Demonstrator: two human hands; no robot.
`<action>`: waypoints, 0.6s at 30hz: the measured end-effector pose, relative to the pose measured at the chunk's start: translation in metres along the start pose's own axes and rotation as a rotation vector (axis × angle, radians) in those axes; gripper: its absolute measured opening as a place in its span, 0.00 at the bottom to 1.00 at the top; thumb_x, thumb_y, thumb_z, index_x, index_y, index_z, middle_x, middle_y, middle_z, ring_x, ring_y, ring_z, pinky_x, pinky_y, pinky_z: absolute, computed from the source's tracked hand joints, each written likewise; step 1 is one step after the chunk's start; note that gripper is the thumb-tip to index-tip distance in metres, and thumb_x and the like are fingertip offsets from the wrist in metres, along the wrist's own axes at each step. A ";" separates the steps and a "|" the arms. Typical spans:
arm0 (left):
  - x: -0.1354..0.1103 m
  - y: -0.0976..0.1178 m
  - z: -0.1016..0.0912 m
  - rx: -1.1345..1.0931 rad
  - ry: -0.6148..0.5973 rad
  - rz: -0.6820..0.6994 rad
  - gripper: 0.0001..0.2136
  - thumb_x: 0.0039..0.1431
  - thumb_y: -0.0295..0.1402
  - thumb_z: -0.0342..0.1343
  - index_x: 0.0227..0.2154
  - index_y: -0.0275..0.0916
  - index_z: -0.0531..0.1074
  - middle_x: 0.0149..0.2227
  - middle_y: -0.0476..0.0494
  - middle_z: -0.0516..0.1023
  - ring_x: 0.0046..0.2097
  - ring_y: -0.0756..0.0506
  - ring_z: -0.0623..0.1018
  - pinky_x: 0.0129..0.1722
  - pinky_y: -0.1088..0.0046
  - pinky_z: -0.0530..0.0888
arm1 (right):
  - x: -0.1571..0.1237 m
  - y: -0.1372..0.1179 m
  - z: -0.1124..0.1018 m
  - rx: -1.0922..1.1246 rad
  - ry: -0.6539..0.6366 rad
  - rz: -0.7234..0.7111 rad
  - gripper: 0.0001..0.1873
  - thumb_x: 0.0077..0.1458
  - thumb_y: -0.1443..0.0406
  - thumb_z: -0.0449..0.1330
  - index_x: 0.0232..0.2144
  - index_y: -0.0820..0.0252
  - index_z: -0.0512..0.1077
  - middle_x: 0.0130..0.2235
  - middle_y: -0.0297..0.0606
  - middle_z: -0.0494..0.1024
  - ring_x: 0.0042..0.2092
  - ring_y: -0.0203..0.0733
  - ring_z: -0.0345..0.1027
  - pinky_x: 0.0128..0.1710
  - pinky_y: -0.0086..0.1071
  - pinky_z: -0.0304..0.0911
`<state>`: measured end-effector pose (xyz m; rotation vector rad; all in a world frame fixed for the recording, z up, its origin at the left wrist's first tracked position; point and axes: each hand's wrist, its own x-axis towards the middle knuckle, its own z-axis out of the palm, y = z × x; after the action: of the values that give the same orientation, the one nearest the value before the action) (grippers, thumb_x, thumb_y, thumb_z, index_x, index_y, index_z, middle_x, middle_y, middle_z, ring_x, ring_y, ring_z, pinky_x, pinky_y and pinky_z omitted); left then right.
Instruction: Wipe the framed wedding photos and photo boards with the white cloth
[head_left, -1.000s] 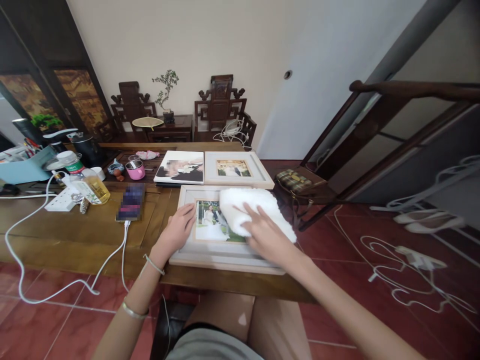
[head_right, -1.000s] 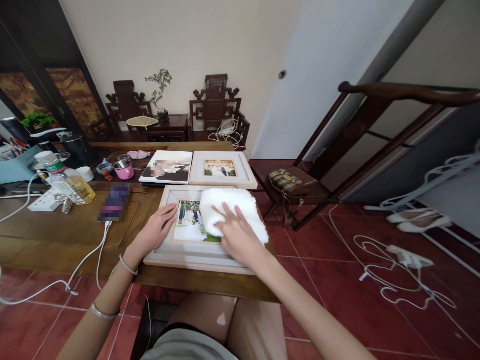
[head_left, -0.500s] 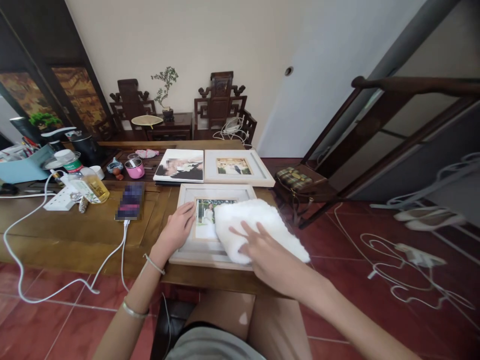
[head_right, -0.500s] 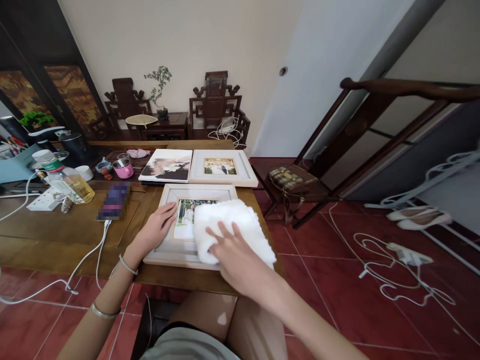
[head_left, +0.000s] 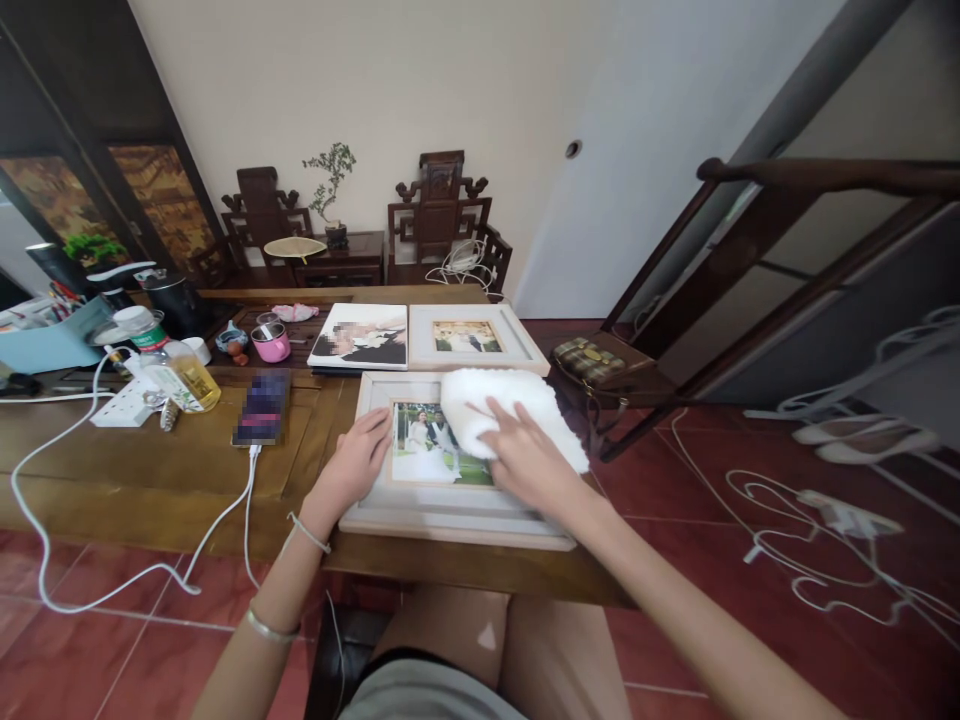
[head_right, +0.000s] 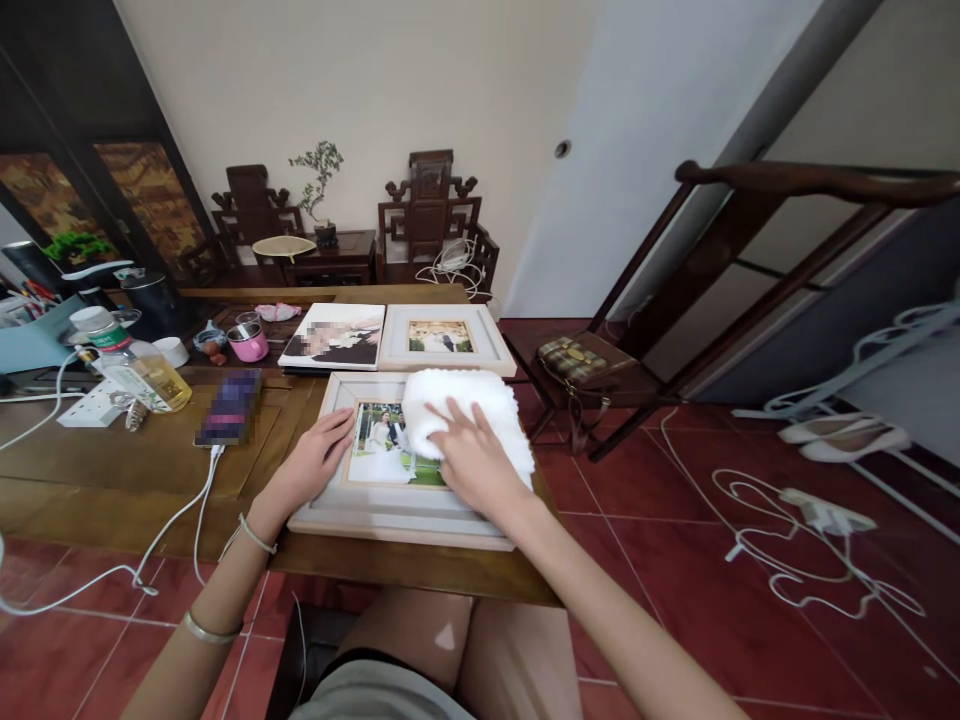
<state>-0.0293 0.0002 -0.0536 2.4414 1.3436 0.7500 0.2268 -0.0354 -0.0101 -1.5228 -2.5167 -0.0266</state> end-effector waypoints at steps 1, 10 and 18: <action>0.000 0.000 0.000 -0.002 0.002 0.001 0.18 0.66 0.31 0.43 0.55 0.37 0.67 0.60 0.36 0.66 0.63 0.41 0.64 0.61 0.55 0.63 | 0.011 0.006 0.001 -0.023 0.011 0.017 0.23 0.43 0.80 0.49 0.40 0.70 0.76 0.62 0.52 0.62 0.65 0.60 0.46 0.62 0.58 0.45; 0.000 -0.004 0.005 -0.013 0.031 -0.017 0.18 0.66 0.32 0.44 0.56 0.38 0.67 0.60 0.38 0.66 0.62 0.40 0.65 0.60 0.54 0.64 | -0.006 -0.025 -0.006 -0.052 -0.182 -0.053 0.25 0.42 0.81 0.50 0.40 0.68 0.77 0.62 0.53 0.61 0.65 0.66 0.45 0.59 0.67 0.42; -0.001 -0.001 0.002 -0.012 0.020 -0.030 0.18 0.66 0.32 0.44 0.55 0.38 0.67 0.60 0.38 0.66 0.62 0.40 0.64 0.61 0.55 0.63 | -0.068 -0.062 -0.042 0.139 -0.350 -0.134 0.27 0.39 0.82 0.48 0.39 0.64 0.77 0.64 0.46 0.58 0.66 0.62 0.41 0.62 0.63 0.43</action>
<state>-0.0296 -0.0001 -0.0565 2.4048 1.3760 0.7755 0.2097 -0.1285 0.0246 -1.4046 -2.8126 0.4204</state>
